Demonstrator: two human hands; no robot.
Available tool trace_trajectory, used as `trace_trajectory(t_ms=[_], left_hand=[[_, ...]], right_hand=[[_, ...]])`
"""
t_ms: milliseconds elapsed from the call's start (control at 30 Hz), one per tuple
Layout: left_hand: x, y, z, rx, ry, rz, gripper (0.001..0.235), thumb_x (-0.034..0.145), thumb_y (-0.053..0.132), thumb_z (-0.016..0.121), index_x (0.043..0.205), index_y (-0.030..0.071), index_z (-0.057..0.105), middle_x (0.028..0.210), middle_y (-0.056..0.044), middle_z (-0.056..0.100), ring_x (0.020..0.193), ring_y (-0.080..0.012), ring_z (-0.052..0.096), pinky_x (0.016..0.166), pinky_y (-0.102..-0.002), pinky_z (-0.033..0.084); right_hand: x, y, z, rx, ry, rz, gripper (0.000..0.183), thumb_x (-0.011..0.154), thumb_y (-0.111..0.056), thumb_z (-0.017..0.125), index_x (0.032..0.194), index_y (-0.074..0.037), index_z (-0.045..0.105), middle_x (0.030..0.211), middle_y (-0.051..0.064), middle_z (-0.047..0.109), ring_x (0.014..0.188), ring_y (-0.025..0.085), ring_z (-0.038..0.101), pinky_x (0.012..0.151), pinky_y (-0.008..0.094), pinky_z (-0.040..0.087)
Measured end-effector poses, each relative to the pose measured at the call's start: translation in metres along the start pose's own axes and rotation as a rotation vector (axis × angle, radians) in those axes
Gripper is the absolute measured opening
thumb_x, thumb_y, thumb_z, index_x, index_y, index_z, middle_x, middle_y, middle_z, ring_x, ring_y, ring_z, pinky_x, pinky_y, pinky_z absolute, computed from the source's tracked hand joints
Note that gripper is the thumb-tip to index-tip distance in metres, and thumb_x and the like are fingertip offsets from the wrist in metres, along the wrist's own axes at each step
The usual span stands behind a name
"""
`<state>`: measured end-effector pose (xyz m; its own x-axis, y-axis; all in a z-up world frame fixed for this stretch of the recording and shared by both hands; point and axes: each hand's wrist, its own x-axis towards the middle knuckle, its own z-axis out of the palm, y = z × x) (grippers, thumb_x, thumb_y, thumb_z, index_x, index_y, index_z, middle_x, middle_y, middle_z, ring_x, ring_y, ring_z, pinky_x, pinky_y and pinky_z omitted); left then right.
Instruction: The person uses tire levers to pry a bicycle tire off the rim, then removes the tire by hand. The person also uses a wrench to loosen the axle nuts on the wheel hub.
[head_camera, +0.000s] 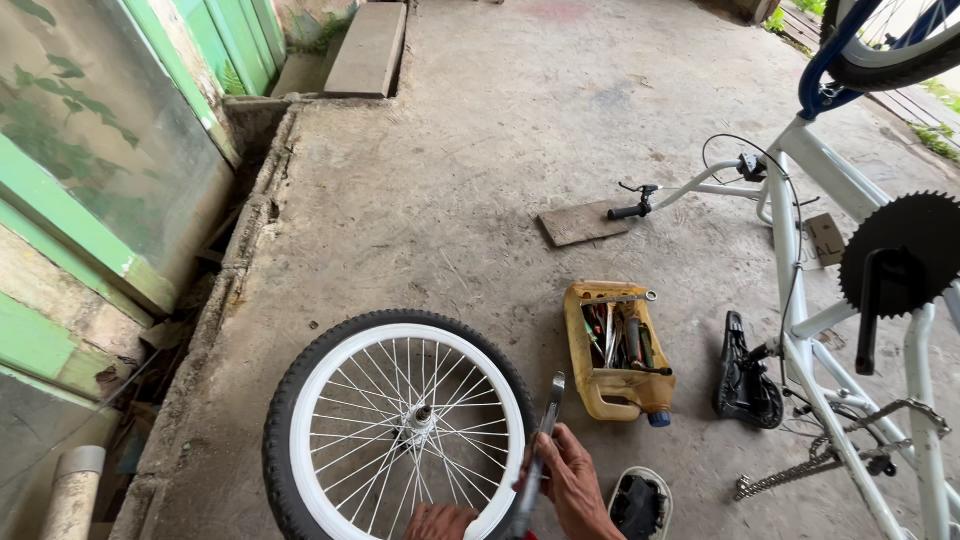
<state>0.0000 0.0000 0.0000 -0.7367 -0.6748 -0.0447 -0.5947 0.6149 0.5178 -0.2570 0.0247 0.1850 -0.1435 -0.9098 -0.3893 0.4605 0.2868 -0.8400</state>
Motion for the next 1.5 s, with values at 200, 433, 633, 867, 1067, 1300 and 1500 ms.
trace_trajectory(t_ms=[200,433,633,867,1067,1300,1500], left_hand=[[0.007,0.004,0.010,0.156,-0.163,-0.033,0.033,0.104,0.040,0.057,0.122,0.013,0.064,0.103,-0.011,0.061,0.107,-0.0244,0.065,0.101,-0.068,0.030],[-0.001,0.001,0.005,0.166,-0.249,-0.142,0.035,0.102,0.043,0.057,0.115,0.012,0.067,0.097,-0.009,0.057,0.104,-0.0213,0.065,0.102,-0.077,0.022],[0.004,0.041,-0.077,-0.008,-0.366,-0.285,0.049,0.098,0.048,0.065,0.128,0.010,0.064,0.109,-0.014,0.062,0.111,-0.0240,0.062,0.108,-0.066,0.027],[0.040,0.121,-0.174,-0.576,0.114,-0.426,0.039,0.092,0.031,0.069,0.121,0.005,0.069,0.109,-0.012,0.076,0.094,-0.0212,0.077,0.082,-0.033,0.063],[0.060,0.148,-0.205,-0.879,0.134,-0.441,0.030,0.095,0.022,0.065,0.119,0.005,0.073,0.089,-0.007,0.080,0.076,-0.0127,0.074,0.069,-0.026,0.062],[0.061,0.143,-0.205,-0.924,0.199,-0.440,0.022,0.092,0.015,0.066,0.104,0.003,0.080,0.077,-0.004,0.079,0.066,-0.0088,0.072,0.061,-0.025,0.061],[0.057,0.134,-0.202,-0.890,0.178,-0.432,0.022,0.090,0.015,0.066,0.104,0.005,0.079,0.076,-0.004,0.080,0.066,-0.0085,0.076,0.063,-0.024,0.064]], right_hand=[[-0.007,0.014,-0.044,-0.716,0.129,-0.458,0.037,0.102,-0.028,0.053,0.131,-0.008,0.065,0.087,0.004,0.063,0.078,0.013,0.062,0.073,0.035,0.055],[0.004,0.044,-0.073,-0.642,0.112,-0.433,0.040,0.104,-0.027,0.055,0.137,-0.006,0.064,0.085,0.001,0.068,0.076,0.011,0.063,0.075,0.033,0.051],[-0.004,0.037,-0.063,-0.229,-0.018,-0.105,0.042,0.104,-0.032,0.048,0.121,-0.001,0.070,0.064,0.005,0.054,0.051,0.011,0.046,0.046,0.030,0.041],[-0.023,0.027,-0.037,-0.084,-0.073,0.209,0.042,0.101,-0.037,0.053,0.109,0.001,0.070,0.057,0.003,0.051,0.041,0.010,0.038,0.038,0.028,0.029],[-0.024,0.040,-0.029,-0.196,-0.195,0.122,0.047,0.103,-0.040,0.052,0.105,0.000,0.075,0.053,0.002,0.055,0.041,0.010,0.045,0.040,0.027,0.033],[-0.027,0.045,-0.028,-0.352,-0.189,0.055,0.048,0.103,-0.043,0.052,0.102,-0.002,0.077,0.051,-0.001,0.050,0.044,0.008,0.046,0.043,0.026,0.034],[-0.026,0.046,-0.025,-0.328,-0.194,0.066,0.047,0.102,-0.042,0.053,0.102,-0.002,0.077,0.051,0.000,0.050,0.045,0.009,0.047,0.043,0.026,0.035]])
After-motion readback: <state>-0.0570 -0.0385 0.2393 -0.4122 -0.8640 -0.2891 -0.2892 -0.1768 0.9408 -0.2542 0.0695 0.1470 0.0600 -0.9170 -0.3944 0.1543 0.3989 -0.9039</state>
